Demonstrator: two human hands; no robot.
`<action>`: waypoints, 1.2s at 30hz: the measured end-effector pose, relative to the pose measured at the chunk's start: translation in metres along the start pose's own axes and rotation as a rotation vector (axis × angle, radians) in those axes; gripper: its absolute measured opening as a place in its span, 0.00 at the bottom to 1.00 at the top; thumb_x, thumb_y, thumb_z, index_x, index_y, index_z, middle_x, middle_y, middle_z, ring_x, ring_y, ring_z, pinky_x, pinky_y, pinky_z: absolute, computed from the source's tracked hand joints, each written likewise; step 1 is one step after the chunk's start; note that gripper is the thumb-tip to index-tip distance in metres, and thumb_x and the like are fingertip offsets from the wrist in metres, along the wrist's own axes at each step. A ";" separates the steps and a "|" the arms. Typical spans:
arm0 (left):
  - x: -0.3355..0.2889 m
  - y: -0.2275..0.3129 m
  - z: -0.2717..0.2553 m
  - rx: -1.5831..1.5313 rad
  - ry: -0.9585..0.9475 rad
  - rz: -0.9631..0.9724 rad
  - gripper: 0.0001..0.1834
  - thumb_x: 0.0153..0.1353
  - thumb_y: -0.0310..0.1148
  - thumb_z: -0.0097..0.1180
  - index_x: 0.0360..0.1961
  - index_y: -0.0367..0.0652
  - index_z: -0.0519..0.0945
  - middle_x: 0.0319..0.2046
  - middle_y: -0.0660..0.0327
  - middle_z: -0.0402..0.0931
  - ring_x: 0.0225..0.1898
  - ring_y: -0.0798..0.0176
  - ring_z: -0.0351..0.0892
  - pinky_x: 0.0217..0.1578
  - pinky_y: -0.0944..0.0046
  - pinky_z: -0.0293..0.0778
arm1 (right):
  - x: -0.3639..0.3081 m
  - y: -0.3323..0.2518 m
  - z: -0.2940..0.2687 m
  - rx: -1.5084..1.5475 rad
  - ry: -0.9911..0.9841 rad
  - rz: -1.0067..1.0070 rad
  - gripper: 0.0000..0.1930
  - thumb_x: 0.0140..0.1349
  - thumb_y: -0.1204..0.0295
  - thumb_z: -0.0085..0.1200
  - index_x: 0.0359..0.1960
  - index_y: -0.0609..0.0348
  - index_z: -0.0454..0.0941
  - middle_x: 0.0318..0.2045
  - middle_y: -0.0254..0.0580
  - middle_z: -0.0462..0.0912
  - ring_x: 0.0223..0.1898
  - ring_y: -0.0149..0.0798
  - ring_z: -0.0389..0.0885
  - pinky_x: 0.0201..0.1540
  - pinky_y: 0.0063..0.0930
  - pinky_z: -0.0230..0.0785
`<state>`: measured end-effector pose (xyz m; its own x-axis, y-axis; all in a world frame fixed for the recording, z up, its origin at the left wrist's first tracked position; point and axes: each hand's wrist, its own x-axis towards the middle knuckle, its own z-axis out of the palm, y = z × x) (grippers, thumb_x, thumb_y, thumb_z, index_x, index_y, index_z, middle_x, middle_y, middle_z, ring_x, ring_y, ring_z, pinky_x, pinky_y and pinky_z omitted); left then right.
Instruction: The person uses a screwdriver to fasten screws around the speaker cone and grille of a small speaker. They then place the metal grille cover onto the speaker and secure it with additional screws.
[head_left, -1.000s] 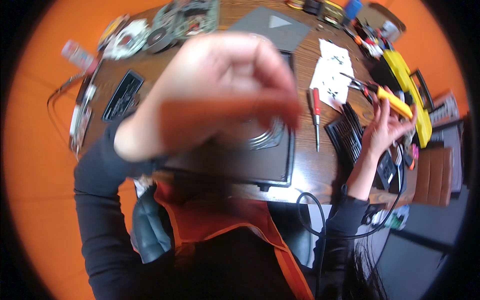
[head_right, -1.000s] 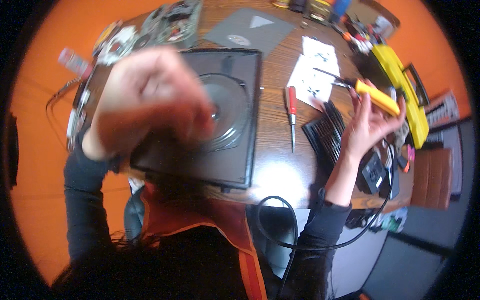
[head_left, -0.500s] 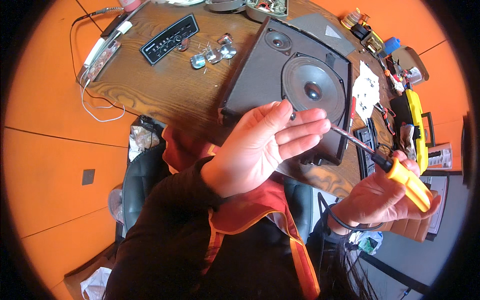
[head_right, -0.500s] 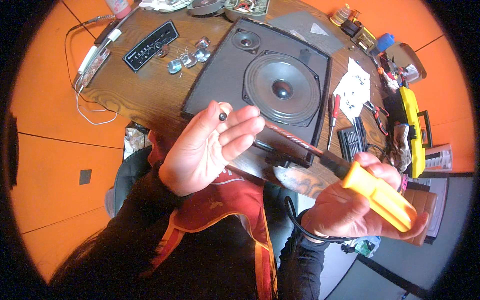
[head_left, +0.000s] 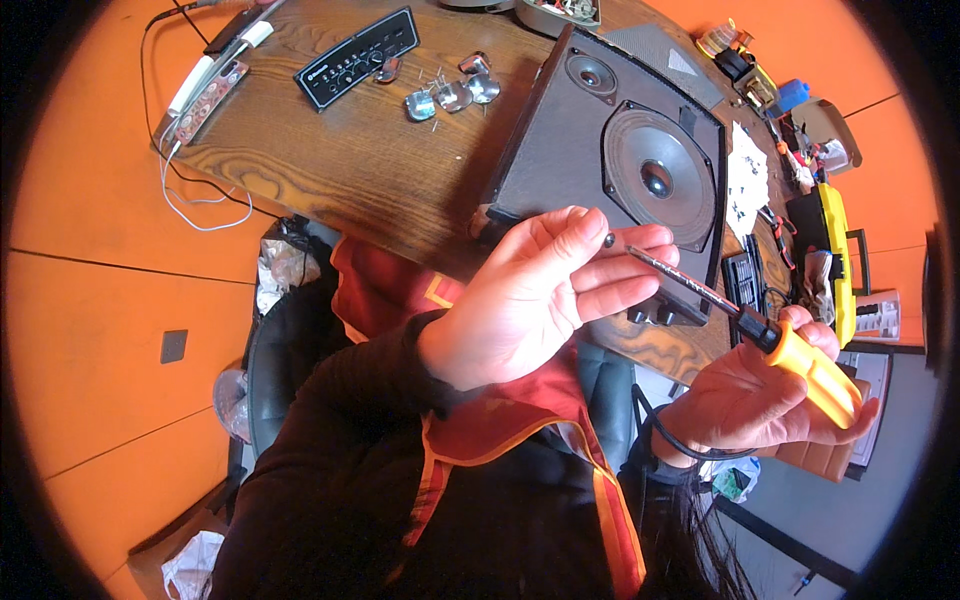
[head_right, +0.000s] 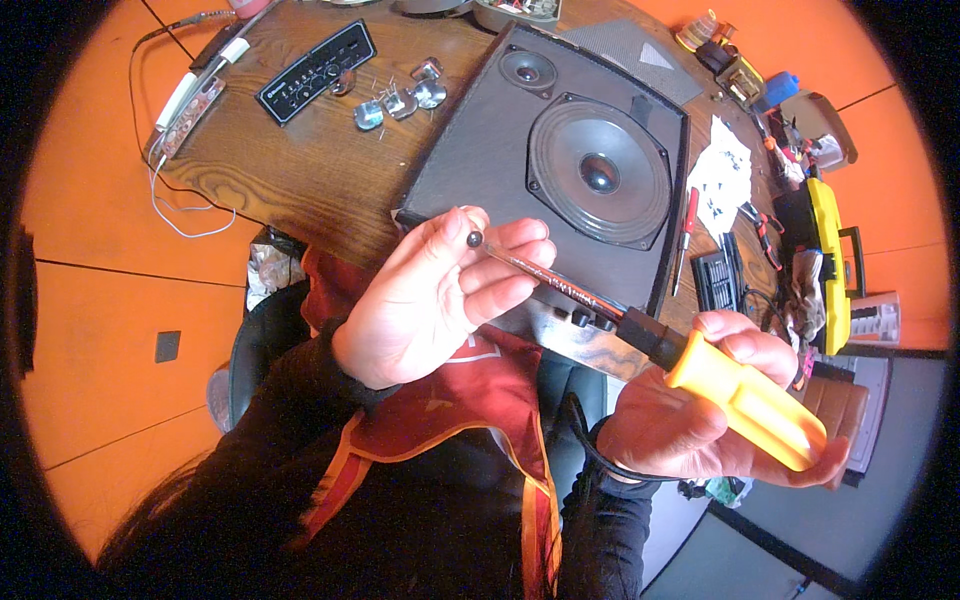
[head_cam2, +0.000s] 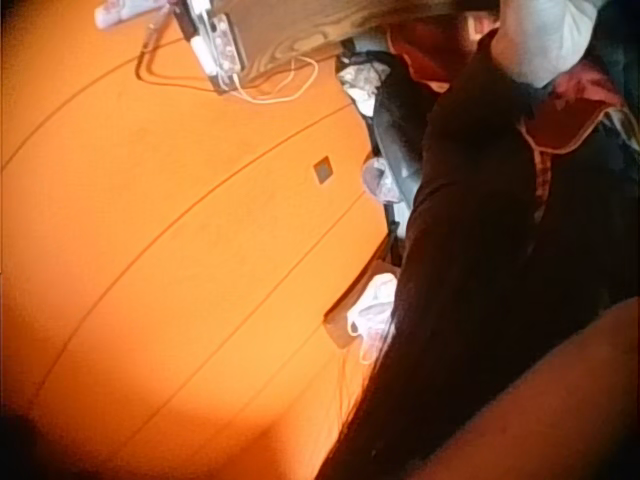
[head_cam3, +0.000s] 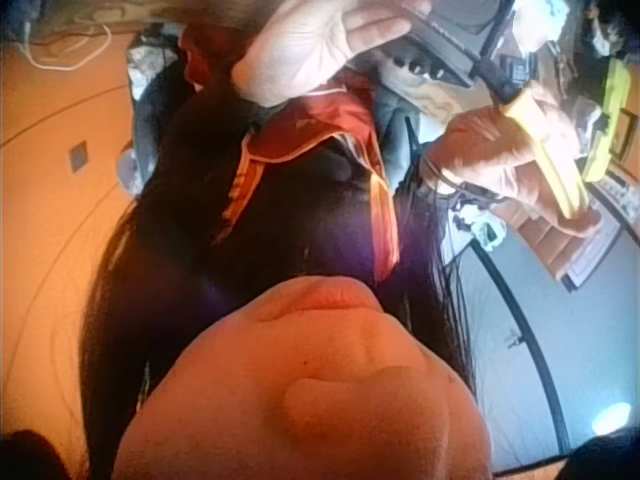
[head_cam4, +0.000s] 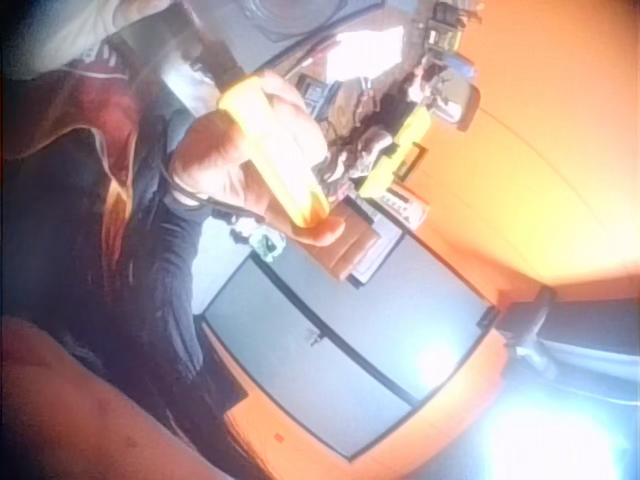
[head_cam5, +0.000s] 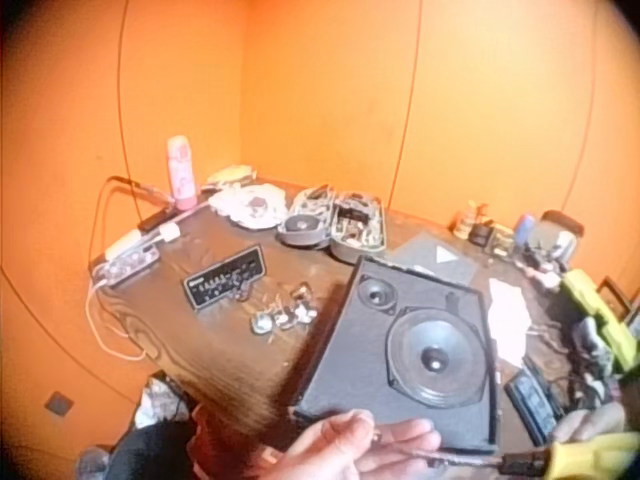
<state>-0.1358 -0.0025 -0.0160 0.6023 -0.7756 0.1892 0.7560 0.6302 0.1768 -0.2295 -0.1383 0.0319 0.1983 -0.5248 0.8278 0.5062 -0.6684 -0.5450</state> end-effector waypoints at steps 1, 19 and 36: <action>0.000 0.000 -0.001 -0.028 0.016 -0.012 0.10 0.70 0.35 0.45 0.40 0.42 0.77 0.51 0.44 0.75 0.56 0.48 0.74 0.58 0.51 0.70 | -0.001 0.000 0.001 -0.004 -0.002 -0.007 0.41 0.56 0.57 0.63 0.65 0.28 0.46 0.34 0.45 0.69 0.31 0.40 0.72 0.34 0.31 0.70; -0.013 0.010 -0.017 0.357 0.048 0.187 0.06 0.64 0.26 0.53 0.34 0.41 0.67 0.46 0.42 0.76 0.49 0.46 0.78 0.50 0.48 0.77 | -0.049 0.014 0.003 0.217 -0.079 0.245 0.50 0.56 0.74 0.61 0.69 0.31 0.33 0.38 0.55 0.76 0.35 0.43 0.79 0.39 0.43 0.80; 0.016 0.004 0.002 2.535 -0.323 0.308 0.37 0.56 0.59 0.51 0.56 0.38 0.74 0.59 0.55 0.70 0.62 0.52 0.66 0.62 0.53 0.54 | 0.044 0.043 -0.058 -0.194 0.005 0.104 0.40 0.61 0.82 0.52 0.68 0.40 0.42 0.39 0.54 0.78 0.37 0.44 0.83 0.37 0.32 0.83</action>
<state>-0.1238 -0.0125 -0.0101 0.3723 -0.8251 0.4249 -0.9201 -0.2680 0.2858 -0.2473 -0.2206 0.0368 0.2366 -0.5988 0.7652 0.3118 -0.6991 -0.6435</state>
